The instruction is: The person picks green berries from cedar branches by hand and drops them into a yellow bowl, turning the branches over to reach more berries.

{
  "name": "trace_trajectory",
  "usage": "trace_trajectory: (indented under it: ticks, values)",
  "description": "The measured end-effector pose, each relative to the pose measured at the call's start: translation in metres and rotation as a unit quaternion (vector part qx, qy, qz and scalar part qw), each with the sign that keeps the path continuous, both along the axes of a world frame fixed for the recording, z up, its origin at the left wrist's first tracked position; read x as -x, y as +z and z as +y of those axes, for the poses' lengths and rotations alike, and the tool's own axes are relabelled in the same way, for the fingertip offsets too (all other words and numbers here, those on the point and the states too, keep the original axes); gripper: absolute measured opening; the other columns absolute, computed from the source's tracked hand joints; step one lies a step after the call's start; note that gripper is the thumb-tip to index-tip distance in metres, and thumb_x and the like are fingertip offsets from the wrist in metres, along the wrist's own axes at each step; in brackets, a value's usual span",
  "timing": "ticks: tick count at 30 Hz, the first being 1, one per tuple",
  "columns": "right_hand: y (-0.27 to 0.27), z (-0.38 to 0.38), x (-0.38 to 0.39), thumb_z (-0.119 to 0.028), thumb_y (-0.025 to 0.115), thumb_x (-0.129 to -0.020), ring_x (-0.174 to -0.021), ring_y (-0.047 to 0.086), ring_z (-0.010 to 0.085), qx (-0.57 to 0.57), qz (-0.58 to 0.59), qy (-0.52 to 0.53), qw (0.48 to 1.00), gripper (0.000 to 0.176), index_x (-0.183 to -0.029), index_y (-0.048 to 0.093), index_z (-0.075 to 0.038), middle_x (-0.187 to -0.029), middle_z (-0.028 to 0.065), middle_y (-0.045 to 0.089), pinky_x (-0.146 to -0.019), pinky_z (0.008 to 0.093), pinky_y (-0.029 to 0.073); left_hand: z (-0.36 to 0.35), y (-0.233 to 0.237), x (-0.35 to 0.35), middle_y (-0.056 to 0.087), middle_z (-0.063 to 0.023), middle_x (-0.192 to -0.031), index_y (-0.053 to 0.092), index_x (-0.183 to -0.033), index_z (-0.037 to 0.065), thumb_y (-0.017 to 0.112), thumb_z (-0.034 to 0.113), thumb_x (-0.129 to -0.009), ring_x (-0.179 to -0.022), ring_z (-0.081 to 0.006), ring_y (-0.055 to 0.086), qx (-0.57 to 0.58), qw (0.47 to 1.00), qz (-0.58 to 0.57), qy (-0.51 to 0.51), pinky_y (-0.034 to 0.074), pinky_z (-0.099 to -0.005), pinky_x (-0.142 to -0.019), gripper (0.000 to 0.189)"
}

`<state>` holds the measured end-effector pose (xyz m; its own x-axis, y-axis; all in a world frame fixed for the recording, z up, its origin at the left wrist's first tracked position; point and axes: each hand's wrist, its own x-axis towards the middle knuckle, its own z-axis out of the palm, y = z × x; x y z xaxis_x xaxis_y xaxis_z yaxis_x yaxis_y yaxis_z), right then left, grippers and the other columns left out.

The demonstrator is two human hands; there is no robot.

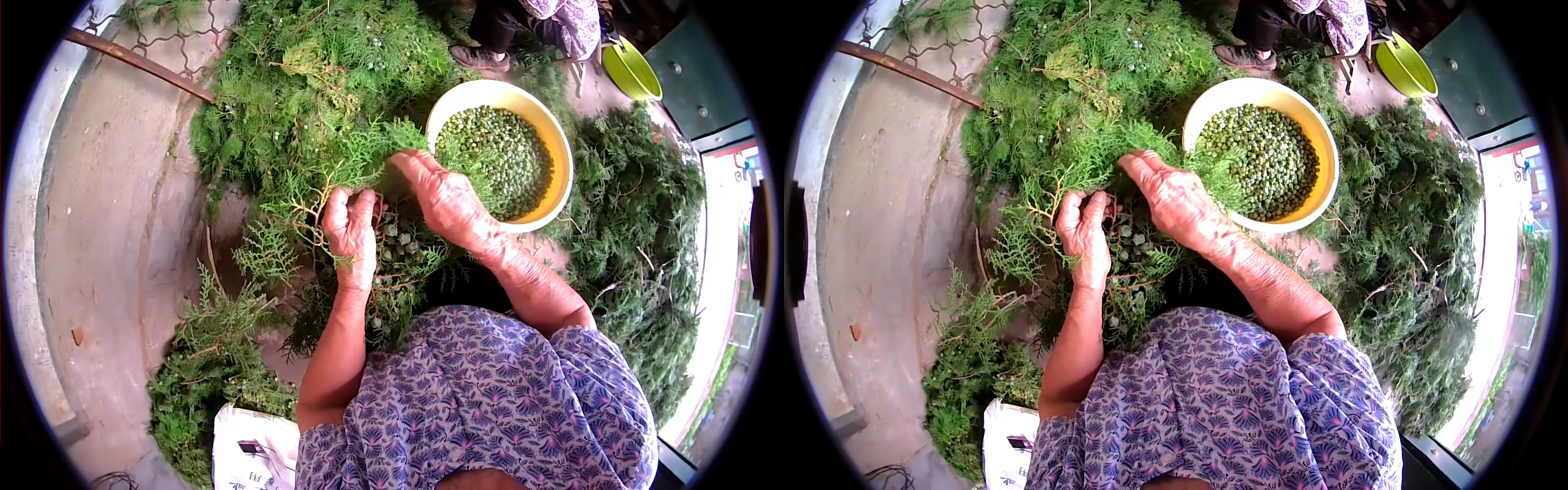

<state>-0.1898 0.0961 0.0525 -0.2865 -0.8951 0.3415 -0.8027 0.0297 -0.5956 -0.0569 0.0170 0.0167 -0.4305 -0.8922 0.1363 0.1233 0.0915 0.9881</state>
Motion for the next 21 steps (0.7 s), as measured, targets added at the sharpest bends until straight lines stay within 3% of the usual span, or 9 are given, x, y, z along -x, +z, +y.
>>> trace_trajectory:
  ticks: [3, 7, 9, 11, 13, 15, 17, 18, 21]
  values:
    - [0.003, 0.009, 0.007, -0.006, 0.06, -0.072, -0.084, 0.059, 0.0328, -0.139, 0.08, -0.028, 0.987, 0.026, -0.098, 0.057, -0.004, -0.104, 0.0164, 0.055, -0.07, 0.0411, 0.047, 0.003, -0.001, 0.0, 0.056, 0.0014, -0.081, 0.055, -0.089, 0.004, 0.06, 0.008, -0.086, -0.067, -0.0058, 0.047, -0.009, 1.0, -0.012, -0.007, 0.041, -0.0213, -0.062, 0.008]
    - [0.009, 0.026, 0.006, -0.016, 0.068, -0.065, -0.095, 0.053, 0.0305, -0.034, 0.164, -0.057, 0.984, 0.018, -0.079, 0.061, -0.008, -0.102, 0.0101, 0.056, -0.082, 0.0472, 0.039, 0.008, -0.003, 0.0, 0.057, -0.0001, -0.085, 0.054, -0.09, 0.002, 0.059, 0.007, -0.086, -0.069, -0.0057, 0.049, -0.003, 0.999, 0.005, -0.034, 0.043, -0.0228, -0.062, 0.008]
    - [0.011, 0.031, 0.005, -0.016, 0.069, -0.065, -0.099, 0.05, 0.0298, -0.008, 0.152, -0.062, 0.986, 0.018, -0.081, 0.062, -0.011, -0.099, 0.0073, 0.057, -0.093, 0.053, 0.031, 0.011, -0.005, -0.004, 0.058, -0.005, -0.085, 0.053, -0.09, 0.0, 0.059, 0.006, -0.085, -0.068, -0.011, 0.053, 0.148, 0.983, -0.111, 0.016, 0.045, -0.0259, -0.062, 0.011]
    - [0.012, 0.036, 0.003, -0.015, 0.069, -0.064, -0.098, 0.051, 0.027, 0.034, 0.188, -0.067, 0.979, 0.018, -0.081, 0.062, -0.011, -0.094, 0.0055, 0.056, -0.099, 0.055, 0.027, 0.025, 0.018, -0.009, 0.054, -0.0185, -0.097, 0.056, -0.098, -0.002, 0.06, 0.005, -0.082, -0.084, -0.0303, 0.055, 0.36, 0.905, -0.21, 0.083, 0.045, -0.0364, -0.073, 0.018]
    - [0.013, 0.041, 0.001, -0.014, 0.069, -0.064, -0.093, 0.052, 0.0235, 0.035, 0.175, -0.057, 0.982, 0.018, -0.08, 0.062, -0.012, -0.087, 0.0035, 0.054, -0.102, 0.0565, 0.024, 0.041, 0.041, -0.019, 0.053, -0.0182, -0.105, 0.059, -0.099, -0.002, 0.059, 0.005, -0.082, -0.094, -0.0307, 0.052, 0.467, 0.835, -0.264, 0.12, 0.042, -0.0376, -0.081, 0.018]
    - [0.016, 0.045, -0.004, -0.011, 0.067, -0.064, -0.085, 0.052, 0.0215, 0.047, 0.174, -0.05, 0.982, 0.017, -0.08, 0.061, -0.011, -0.083, 0.0024, 0.053, -0.1, 0.0551, 0.026, 0.052, 0.043, -0.026, 0.059, -0.0137, -0.101, 0.06, -0.097, -0.002, 0.058, 0.009, -0.085, -0.088, -0.0225, 0.057, 0.416, 0.887, -0.186, 0.066, 0.045, -0.0306, -0.074, 0.016]
    - [0.019, 0.052, -0.01, -0.01, 0.064, -0.063, -0.079, 0.051, 0.0216, 0.036, 0.191, -0.033, 0.98, 0.02, -0.082, 0.061, -0.009, -0.081, 0.0035, 0.052, -0.092, 0.0474, 0.036, 0.07, 0.049, -0.03, 0.063, -0.0095, -0.087, 0.059, -0.097, -0.003, 0.057, 0.012, -0.087, -0.069, -0.0142, 0.06, -0.035, 0.984, -0.155, -0.086, 0.045, -0.023, -0.057, 0.018]
    - [0.02, 0.055, -0.016, -0.011, 0.063, -0.062, -0.078, 0.051, 0.0218, 0.043, 0.163, -0.022, 0.985, 0.022, -0.084, 0.06, -0.008, -0.08, 0.0041, 0.051, -0.084, 0.0433, 0.038, 0.07, 0.05, -0.025, 0.063, -0.0062, -0.078, 0.058, -0.096, -0.003, 0.055, 0.017, -0.09, -0.056, -0.0091, 0.058, -0.156, 0.981, -0.079, -0.083, 0.04, -0.0188, -0.044, 0.022]
    - [0.02, 0.067, -0.027, -0.013, 0.058, -0.063, -0.076, 0.051, 0.0221, 0.03, 0.153, 0.056, 0.986, 0.031, -0.093, 0.059, -0.004, -0.084, 0.0061, 0.052, -0.069, 0.0356, 0.039, 0.058, 0.031, -0.018, 0.058, -0.001, -0.067, 0.061, -0.09, 0.001, 0.055, 0.019, -0.09, -0.055, -0.0076, 0.054, -0.355, 0.925, 0.076, -0.115, 0.037, -0.0192, -0.045, 0.019]
